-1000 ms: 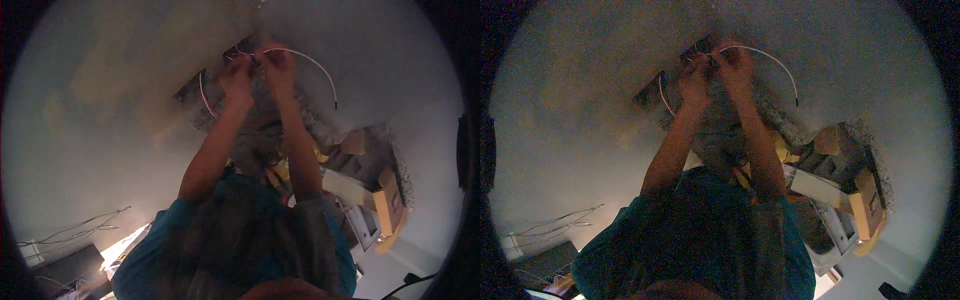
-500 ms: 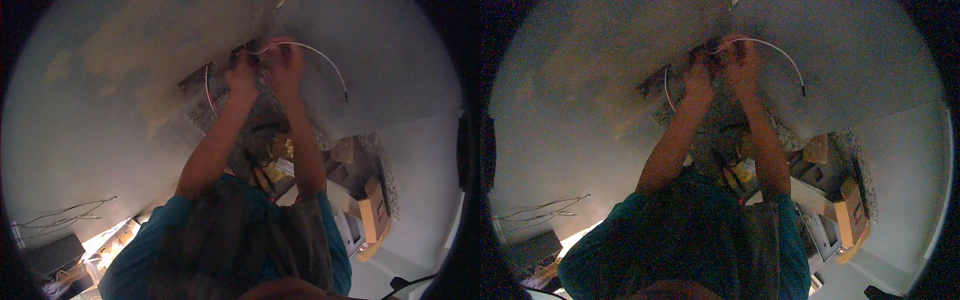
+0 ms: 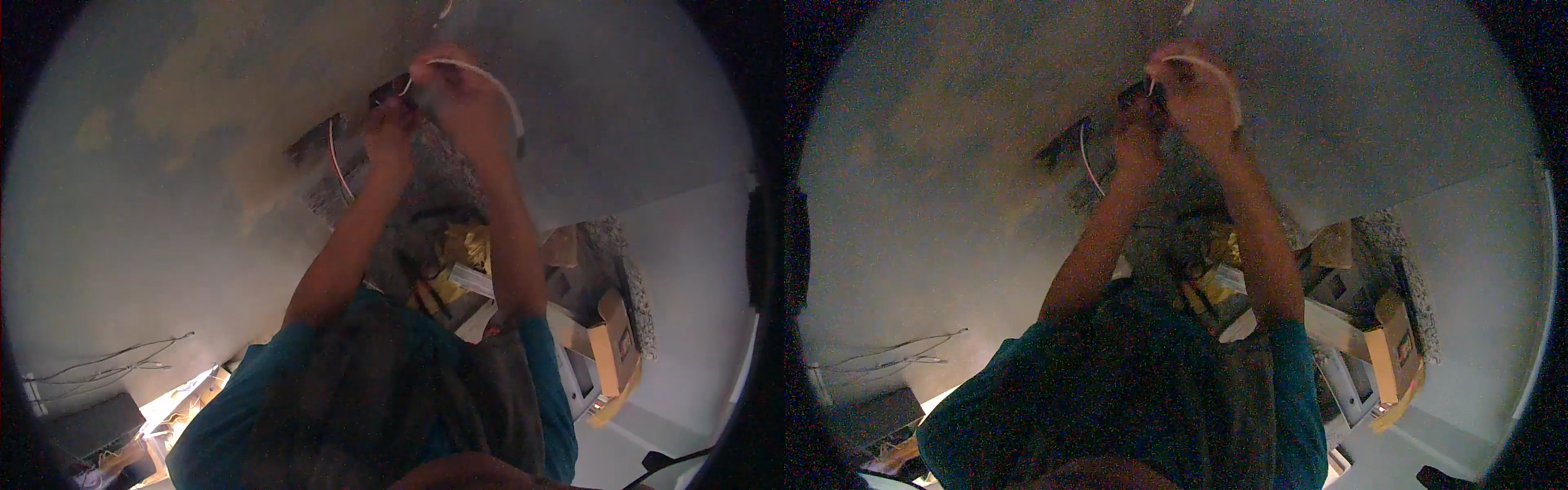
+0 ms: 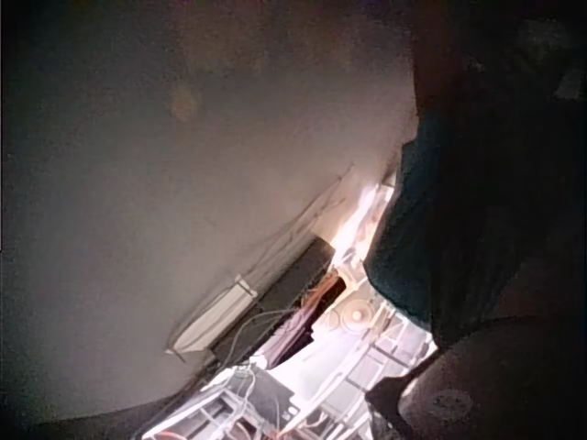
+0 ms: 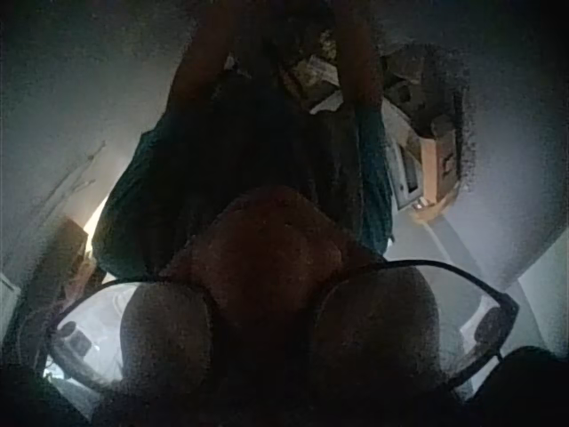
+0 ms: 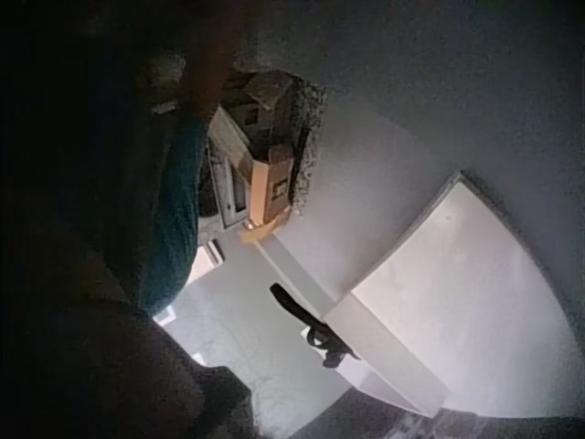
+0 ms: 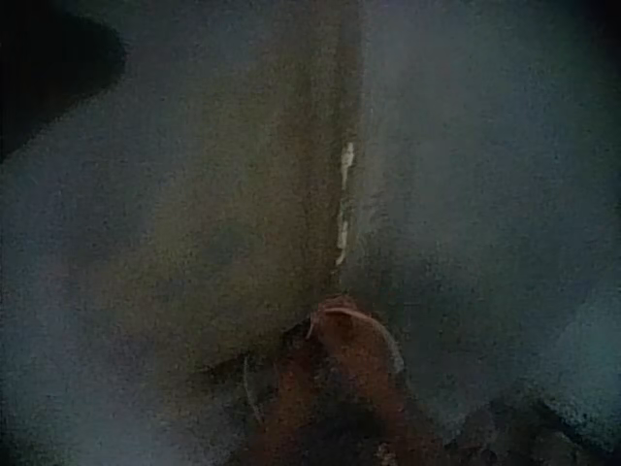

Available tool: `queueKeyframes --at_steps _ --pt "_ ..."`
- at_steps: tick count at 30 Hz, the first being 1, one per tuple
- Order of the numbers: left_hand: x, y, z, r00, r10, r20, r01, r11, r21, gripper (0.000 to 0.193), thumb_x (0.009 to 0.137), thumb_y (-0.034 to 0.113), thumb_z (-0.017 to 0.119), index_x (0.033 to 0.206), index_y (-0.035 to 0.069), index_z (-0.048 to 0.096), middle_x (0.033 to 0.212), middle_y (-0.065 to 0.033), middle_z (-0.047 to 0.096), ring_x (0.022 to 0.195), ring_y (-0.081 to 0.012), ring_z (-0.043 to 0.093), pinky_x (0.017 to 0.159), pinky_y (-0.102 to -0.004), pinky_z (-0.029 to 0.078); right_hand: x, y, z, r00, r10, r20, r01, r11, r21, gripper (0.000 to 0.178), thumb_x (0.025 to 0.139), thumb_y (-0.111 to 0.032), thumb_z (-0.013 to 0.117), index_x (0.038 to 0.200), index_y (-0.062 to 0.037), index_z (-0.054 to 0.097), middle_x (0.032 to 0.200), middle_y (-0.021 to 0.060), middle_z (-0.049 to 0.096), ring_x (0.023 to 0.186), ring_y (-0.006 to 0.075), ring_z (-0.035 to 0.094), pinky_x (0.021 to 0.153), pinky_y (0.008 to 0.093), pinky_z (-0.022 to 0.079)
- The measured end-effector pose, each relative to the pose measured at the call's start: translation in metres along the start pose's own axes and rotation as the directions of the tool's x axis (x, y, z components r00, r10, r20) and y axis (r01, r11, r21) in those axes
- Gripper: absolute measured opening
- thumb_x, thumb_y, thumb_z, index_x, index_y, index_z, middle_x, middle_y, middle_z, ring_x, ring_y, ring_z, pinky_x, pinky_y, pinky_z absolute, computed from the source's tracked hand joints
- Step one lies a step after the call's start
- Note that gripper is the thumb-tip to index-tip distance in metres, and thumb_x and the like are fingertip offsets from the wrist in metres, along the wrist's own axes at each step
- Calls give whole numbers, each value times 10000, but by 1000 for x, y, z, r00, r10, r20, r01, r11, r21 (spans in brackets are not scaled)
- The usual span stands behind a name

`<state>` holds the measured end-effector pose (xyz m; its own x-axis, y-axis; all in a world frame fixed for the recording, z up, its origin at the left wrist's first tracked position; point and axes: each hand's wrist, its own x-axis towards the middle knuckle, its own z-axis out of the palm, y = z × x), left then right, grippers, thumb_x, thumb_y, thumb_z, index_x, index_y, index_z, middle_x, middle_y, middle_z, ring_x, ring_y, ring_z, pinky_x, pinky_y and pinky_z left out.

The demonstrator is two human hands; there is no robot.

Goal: The person connects wires in a wall opening by twisting them together and wrapping the connection with electrical tape.

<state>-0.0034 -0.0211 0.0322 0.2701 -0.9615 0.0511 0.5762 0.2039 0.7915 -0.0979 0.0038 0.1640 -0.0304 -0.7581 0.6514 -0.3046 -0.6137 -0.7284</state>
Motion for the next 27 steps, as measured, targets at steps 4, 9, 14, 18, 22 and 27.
queueKeyframes --at_steps 4,9,14,18,22,27 --pt "-11 -11 -6 941 308 143 -325 938 117 216 971 101 625 1161 -2 608 1064 -117 651 989 -224 646 884 -408 583 -8 51 14 981 178 76 -178 984 -3 204 852 -239 791 975 -90 725 928 88 739 862 219 723 795 350 561" --pt "-30 24 16 1000 21 -3 -21 994 -104 268 982 76 596 1234 -16 589 1094 -96 661 988 -185 645 897 -358 566 -7 64 22 986 166 20 -163 980 -116 217 826 -226 816 949 -68 730 845 69 733 796 182 703 733 329 549" --pt "-29 15 0 978 174 119 -178 984 28 321 988 67 598 1295 -19 561 1081 -83 671 967 -158 650 879 -332 548 -6 62 25 984 160 84 -128 945 -302 172 829 -169 814 928 -46 748 802 71 726 754 143 689 672 299 534" --pt "-27 25 -2 966 232 118 -257 923 286 298 997 13 553 1292 -30 570 1019 -87 691 917 -138 664 844 -315 548 -14 54 21 990 128 56 -124 989 -82 185 904 -226 733 996 -65 723 856 87 734 800 211 700 745 341 540" --pt "-21 17 -7 960 224 168 -269 904 331 270 995 -1 555 1261 -14 599 965 -82 706 883 -134 675 811 -305 548 -16 -9 0 975 115 -192 -131 988 -77 175 973 -217 647 1059 -71 688 979 111 729 883 264 700 792 385 552" --pt "-17 5 -14 903 391 180 -426 755 498 276 954 43 642 1229 33 631 960 -112 737 873 -153 691 764 -335 548 -13 45 13 978 -176 -109 118 906 -407 184 1008 -217 588 1069 -71 684 1133 121 700 955 311 690 786 435 548"
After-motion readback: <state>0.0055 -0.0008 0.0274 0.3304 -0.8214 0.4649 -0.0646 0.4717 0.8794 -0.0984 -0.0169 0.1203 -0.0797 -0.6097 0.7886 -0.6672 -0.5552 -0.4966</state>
